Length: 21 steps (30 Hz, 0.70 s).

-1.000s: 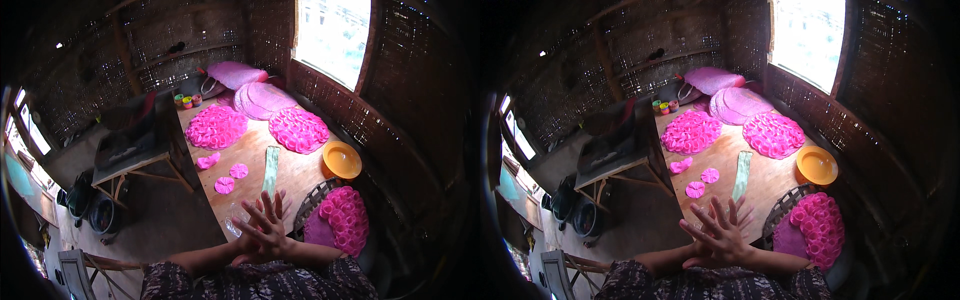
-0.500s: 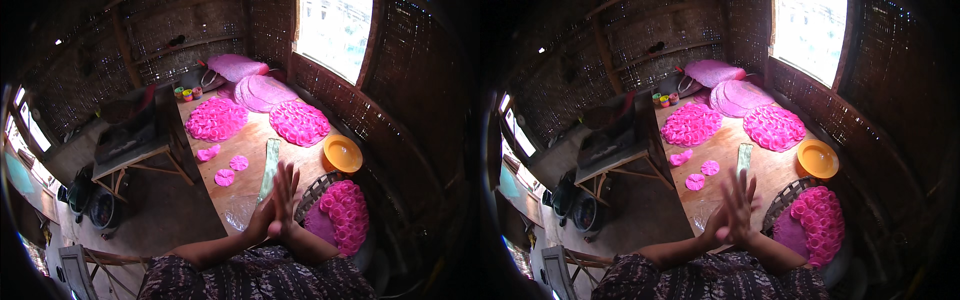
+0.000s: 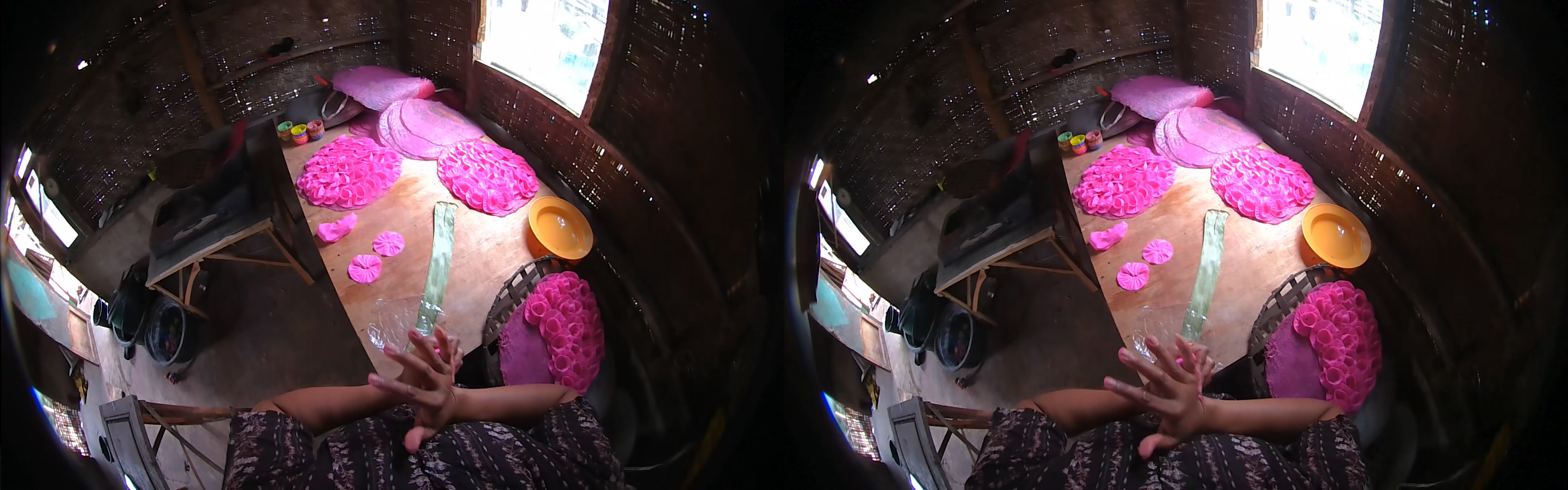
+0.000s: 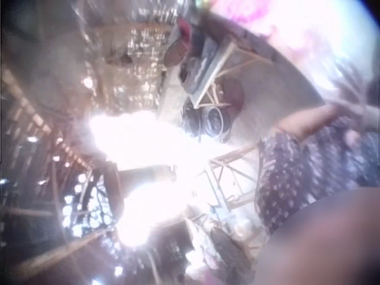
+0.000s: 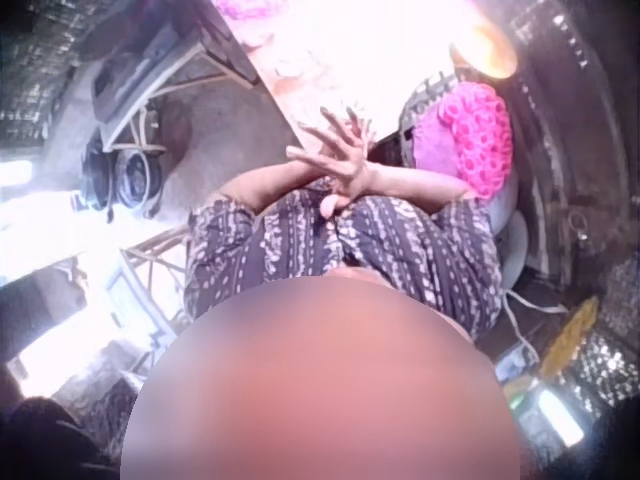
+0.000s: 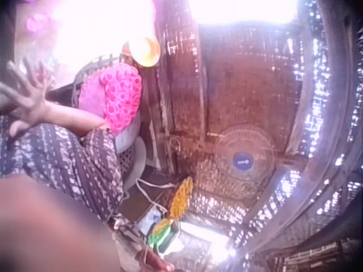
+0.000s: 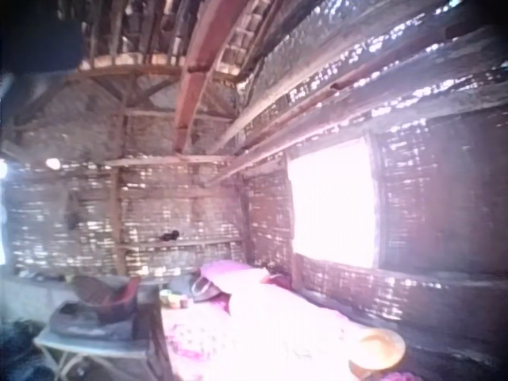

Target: The person shapes pink candy into flower-like forms by hand. They repeatedly roll, flatten, and pinch the candy, then place the finished pieces into a basket on the table.

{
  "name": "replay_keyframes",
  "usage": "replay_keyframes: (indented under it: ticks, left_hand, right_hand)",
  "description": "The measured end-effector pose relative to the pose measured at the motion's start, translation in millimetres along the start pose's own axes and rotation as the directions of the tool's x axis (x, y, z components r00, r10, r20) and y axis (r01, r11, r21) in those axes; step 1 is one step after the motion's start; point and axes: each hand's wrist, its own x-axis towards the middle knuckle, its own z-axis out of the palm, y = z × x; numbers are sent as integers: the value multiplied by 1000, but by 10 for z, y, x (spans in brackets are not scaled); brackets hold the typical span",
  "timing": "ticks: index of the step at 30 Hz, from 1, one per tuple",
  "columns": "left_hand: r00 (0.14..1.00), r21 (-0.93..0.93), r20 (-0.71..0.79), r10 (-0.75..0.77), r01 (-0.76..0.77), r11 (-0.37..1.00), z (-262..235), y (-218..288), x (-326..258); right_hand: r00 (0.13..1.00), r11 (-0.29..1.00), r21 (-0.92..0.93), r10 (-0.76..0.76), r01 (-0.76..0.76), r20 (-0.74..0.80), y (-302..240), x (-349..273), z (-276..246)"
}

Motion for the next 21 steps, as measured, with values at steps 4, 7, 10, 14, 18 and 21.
replay_keyframes:
  ticks: [4,7,10,14,18,21]
  left_hand:
    - [992,-222,-100,78,-98,970,-226,-75,-6]
    - [970,-397,-134,203,-240,886,-450,13,-49]
    - [813,-650,280,510,-230,725,-661,304,-215]
    - [791,-262,-516,330,-512,818,-806,680,-715]
    - [789,-124,-429,439,-533,837,-976,924,-908]
    - [785,-165,-450,425,-541,825,-1126,1048,-850]
  right_hand:
    - [973,979,63,183,-193,137,214,-78,223]
    - [843,749,389,455,-536,286,593,-144,471]
    - [669,495,459,622,-738,406,1234,-163,643]
    - [874,687,-708,434,-163,220,1850,-432,350]
    - [810,778,-590,480,-215,337,1866,-347,278]
    - [643,737,-210,668,-642,375,1637,45,210]
